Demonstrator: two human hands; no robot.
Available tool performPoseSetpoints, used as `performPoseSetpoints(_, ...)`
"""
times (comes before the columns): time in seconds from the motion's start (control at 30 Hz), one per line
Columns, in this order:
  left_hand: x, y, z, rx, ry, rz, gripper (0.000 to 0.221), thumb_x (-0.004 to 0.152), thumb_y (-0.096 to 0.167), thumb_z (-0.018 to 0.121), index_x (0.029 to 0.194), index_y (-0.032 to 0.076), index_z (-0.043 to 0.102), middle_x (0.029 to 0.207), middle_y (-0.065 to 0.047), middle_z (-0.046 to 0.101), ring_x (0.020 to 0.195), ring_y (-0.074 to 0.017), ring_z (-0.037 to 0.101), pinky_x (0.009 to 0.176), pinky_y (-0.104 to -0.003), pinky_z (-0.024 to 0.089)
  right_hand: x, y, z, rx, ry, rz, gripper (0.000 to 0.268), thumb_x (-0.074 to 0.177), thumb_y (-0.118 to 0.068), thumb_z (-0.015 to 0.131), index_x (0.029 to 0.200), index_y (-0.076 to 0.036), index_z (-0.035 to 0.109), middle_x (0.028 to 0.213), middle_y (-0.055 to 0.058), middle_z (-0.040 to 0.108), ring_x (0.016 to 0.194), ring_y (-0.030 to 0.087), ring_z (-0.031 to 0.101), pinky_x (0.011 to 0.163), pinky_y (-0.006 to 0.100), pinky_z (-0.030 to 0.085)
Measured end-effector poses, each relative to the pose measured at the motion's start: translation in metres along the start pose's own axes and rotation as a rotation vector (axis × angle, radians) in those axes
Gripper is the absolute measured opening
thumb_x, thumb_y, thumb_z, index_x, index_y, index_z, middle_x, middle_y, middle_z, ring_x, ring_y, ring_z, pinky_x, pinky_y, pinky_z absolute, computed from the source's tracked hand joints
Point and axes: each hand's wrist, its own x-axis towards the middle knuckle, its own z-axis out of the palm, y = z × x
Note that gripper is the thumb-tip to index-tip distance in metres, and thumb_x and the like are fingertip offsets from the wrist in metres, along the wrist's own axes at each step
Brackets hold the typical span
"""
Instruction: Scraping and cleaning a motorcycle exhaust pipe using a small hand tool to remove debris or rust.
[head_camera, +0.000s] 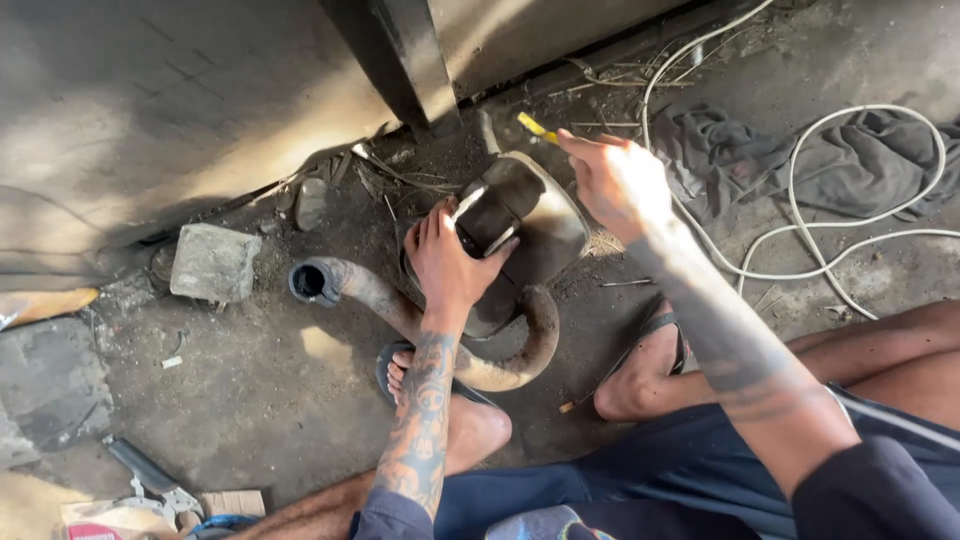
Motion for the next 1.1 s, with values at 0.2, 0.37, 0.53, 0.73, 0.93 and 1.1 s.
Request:
performPoseSetpoints(0.2, 0.003, -0.001, 0.001, 0.024, 0.025, 0.027, 0.091, 0.056, 0.059, 0.089, 0.125, 0.005, 0.061, 0.131, -0.012, 0.064, 0.126, -0.0299, 0.061, 0.113, -0.048, 0.039, -0.047, -0.039, -0.037, 0.285, -0.129, 0.063, 0.024, 0.094, -0.008, 0.064, 0.115, -0.011, 0.077, 0.091, 0.016, 0.076, 0.077, 0.042, 0.073, 0.064, 0.055, 0.059)
performPoseSetpoints(0.37, -0.001, -0.014, 0.019, 0.038, 0.097, 0.058, 0.094, 0.053, 0.06, 0.089, 0.126, 0.009, 0.06, 0.13, -0.008, 0.065, 0.124, -0.0262, 0.063, 0.111, -0.046, 0.041, 0.0, -0.035, 0.013, 0.149, -0.039, 0.012, 0.028, 0.096, -0.014, 0.06, 0.118, -0.02, 0.076, 0.095, 0.01, 0.075, 0.08, 0.039, 0.075, 0.07, 0.054, 0.061)
performPoseSetpoints(0.53, 0.002, -0.009, 0.01, -0.001, 0.044, 0.045, 0.091, 0.058, 0.053, 0.089, 0.13, 0.007, 0.059, 0.133, -0.01, 0.063, 0.127, -0.0294, 0.06, 0.114, -0.048, 0.038, -0.005, -0.041, -0.04, 0.19, -0.051, 0.092, 0.025, 0.098, -0.016, 0.06, 0.116, -0.021, 0.077, 0.096, 0.012, 0.076, 0.082, 0.043, 0.073, 0.072, 0.059, 0.059)
performPoseSetpoints(0.73, 0.003, -0.009, 0.013, -0.002, 0.049, 0.054, 0.091, 0.056, 0.053, 0.089, 0.128, 0.006, 0.06, 0.132, -0.011, 0.064, 0.125, -0.0299, 0.062, 0.113, -0.049, 0.038, -0.02, -0.034, -0.013, 0.233, -0.112, 0.146, 0.029, 0.097, -0.013, 0.057, 0.117, -0.021, 0.076, 0.097, 0.012, 0.077, 0.082, 0.044, 0.074, 0.074, 0.06, 0.06)
performPoseSetpoints(0.93, 0.006, -0.006, 0.01, 0.071, 0.045, 0.048, 0.094, 0.052, 0.057, 0.089, 0.127, 0.008, 0.059, 0.131, -0.009, 0.065, 0.125, -0.0266, 0.062, 0.114, -0.046, 0.039, -0.009, -0.033, -0.024, 0.158, -0.05, 0.156, 0.031, 0.097, -0.015, 0.056, 0.12, -0.023, 0.075, 0.096, 0.014, 0.075, 0.081, 0.046, 0.073, 0.072, 0.06, 0.061)
performPoseSetpoints(1.1, 0.003, -0.002, 0.003, 0.011, 0.015, 0.044, 0.091, 0.061, 0.056, 0.087, 0.131, 0.005, 0.058, 0.134, -0.013, 0.064, 0.127, -0.031, 0.061, 0.115, -0.05, 0.037, -0.038, -0.045, -0.024, 0.132, -0.136, 0.158, 0.035, 0.095, -0.014, 0.055, 0.123, -0.024, 0.074, 0.091, 0.01, 0.075, 0.072, 0.041, 0.075, 0.068, 0.054, 0.062)
